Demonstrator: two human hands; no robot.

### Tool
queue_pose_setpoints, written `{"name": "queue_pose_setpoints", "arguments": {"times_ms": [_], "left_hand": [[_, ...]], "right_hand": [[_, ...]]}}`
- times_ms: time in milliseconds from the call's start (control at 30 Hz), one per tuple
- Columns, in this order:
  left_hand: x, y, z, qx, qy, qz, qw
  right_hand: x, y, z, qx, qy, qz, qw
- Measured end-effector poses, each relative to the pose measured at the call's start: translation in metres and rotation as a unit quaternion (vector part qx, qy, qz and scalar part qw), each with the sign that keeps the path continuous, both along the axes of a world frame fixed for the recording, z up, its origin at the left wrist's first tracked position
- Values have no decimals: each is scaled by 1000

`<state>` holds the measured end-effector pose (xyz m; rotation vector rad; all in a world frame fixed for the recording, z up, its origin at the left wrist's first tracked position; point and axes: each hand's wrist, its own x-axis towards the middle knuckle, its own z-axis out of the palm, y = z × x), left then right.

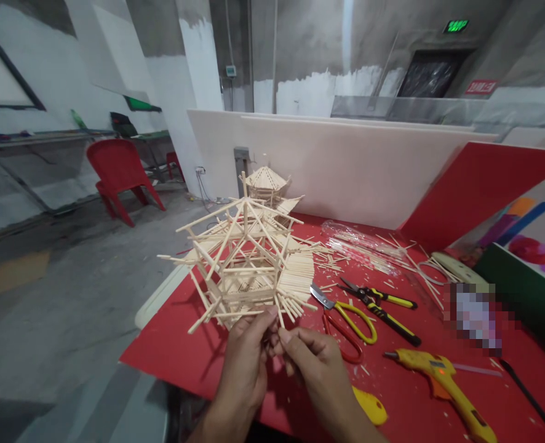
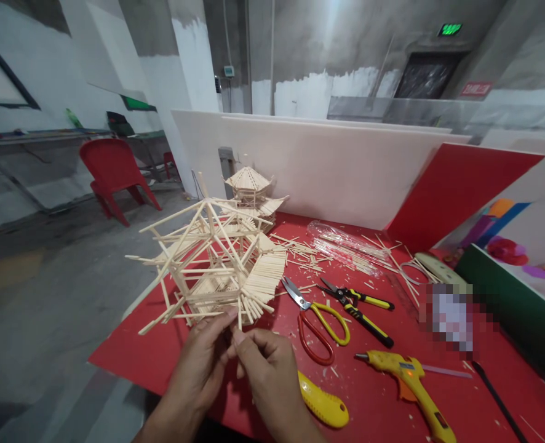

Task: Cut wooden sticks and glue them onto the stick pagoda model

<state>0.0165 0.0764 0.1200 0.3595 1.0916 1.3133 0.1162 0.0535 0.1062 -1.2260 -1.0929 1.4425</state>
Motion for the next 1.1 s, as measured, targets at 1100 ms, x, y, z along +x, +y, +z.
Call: {"name": "queue_pose_setpoints", "arguments": {"times_ms": [1100], "left_hand": [[2, 8, -4, 30, -26, -47, 998]], "right_hand": [[3, 7, -15, -46, 190, -3, 981]]}}
